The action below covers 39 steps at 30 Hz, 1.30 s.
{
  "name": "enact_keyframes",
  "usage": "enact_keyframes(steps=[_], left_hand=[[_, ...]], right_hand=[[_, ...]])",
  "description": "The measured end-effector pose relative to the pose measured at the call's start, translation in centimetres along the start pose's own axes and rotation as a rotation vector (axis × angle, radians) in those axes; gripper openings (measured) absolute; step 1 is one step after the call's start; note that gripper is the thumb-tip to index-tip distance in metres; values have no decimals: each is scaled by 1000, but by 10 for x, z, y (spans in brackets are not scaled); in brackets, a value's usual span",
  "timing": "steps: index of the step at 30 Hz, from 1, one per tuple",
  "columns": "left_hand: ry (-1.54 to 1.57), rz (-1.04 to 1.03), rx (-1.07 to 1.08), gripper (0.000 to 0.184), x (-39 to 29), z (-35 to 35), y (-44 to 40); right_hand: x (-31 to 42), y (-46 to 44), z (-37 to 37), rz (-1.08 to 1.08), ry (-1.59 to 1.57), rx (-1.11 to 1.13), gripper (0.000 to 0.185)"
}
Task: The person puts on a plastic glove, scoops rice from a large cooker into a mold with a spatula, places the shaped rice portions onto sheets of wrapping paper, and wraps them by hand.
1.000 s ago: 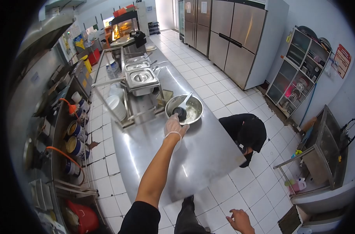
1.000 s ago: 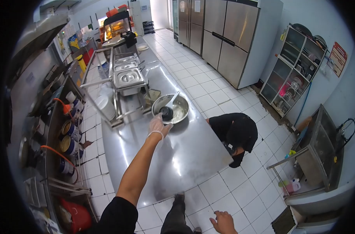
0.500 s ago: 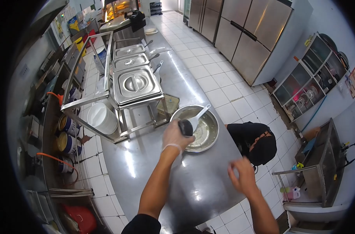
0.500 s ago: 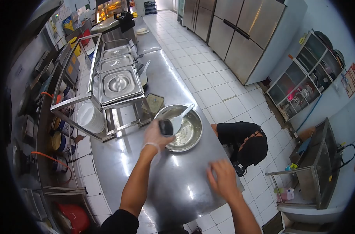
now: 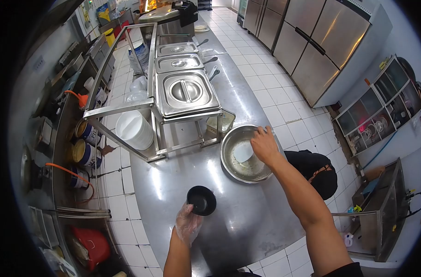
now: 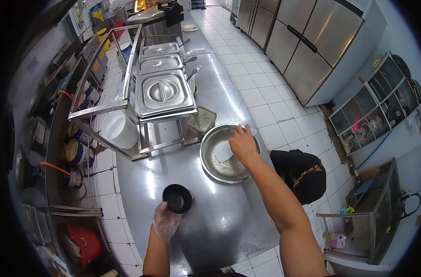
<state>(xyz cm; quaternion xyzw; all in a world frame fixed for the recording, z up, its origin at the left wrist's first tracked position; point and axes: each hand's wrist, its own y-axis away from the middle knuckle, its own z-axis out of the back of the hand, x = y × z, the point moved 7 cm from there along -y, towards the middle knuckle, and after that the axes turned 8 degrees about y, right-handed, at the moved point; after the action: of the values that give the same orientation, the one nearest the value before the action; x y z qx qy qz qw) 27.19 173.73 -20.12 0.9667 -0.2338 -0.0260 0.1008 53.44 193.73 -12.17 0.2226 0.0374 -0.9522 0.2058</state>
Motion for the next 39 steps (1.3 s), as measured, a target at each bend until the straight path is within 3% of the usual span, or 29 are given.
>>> enact_keyframes(steps=[3, 6, 9, 13, 16, 19, 25, 28, 35, 37, 39], left_hand=[[31, -13, -28, 57, 3, 8, 5], [74, -36, -53, 62, 9, 13, 3], [81, -40, -53, 65, 16, 14, -4], [37, -30, 31, 62, 24, -26, -3], [-4, -47, 65, 58, 29, -37, 1], [15, -22, 35, 61, 35, -27, 6], [-9, -36, 71, 60, 40, -32, 9], [-104, -42, 151, 59, 36, -45, -1], [-504, -116, 79, 42, 39, -94, -126], [-441, 5, 31, 44, 55, -101, -161], [-388, 26, -31, 39, 57, -102, -186]], right_hand=[[-9, 22, 30, -79, -105, 53, 18], [7, 47, 14, -71, -138, 110, 17], [2, 60, 20, -106, -136, -73, 16], [6, 69, 22, -127, -116, -71, 16], [7, 74, 7, -237, -101, 91, 17], [2, 79, 19, -309, -154, -93, 19], [-11, 94, 2, -339, -257, 292, 19], [-21, 108, 14, -410, -343, 29, 21], [0, 145, 99, -426, -439, -151, 46], [11, 148, 109, -383, -412, -239, 47], [24, 155, 99, -394, -387, -187, 51]])
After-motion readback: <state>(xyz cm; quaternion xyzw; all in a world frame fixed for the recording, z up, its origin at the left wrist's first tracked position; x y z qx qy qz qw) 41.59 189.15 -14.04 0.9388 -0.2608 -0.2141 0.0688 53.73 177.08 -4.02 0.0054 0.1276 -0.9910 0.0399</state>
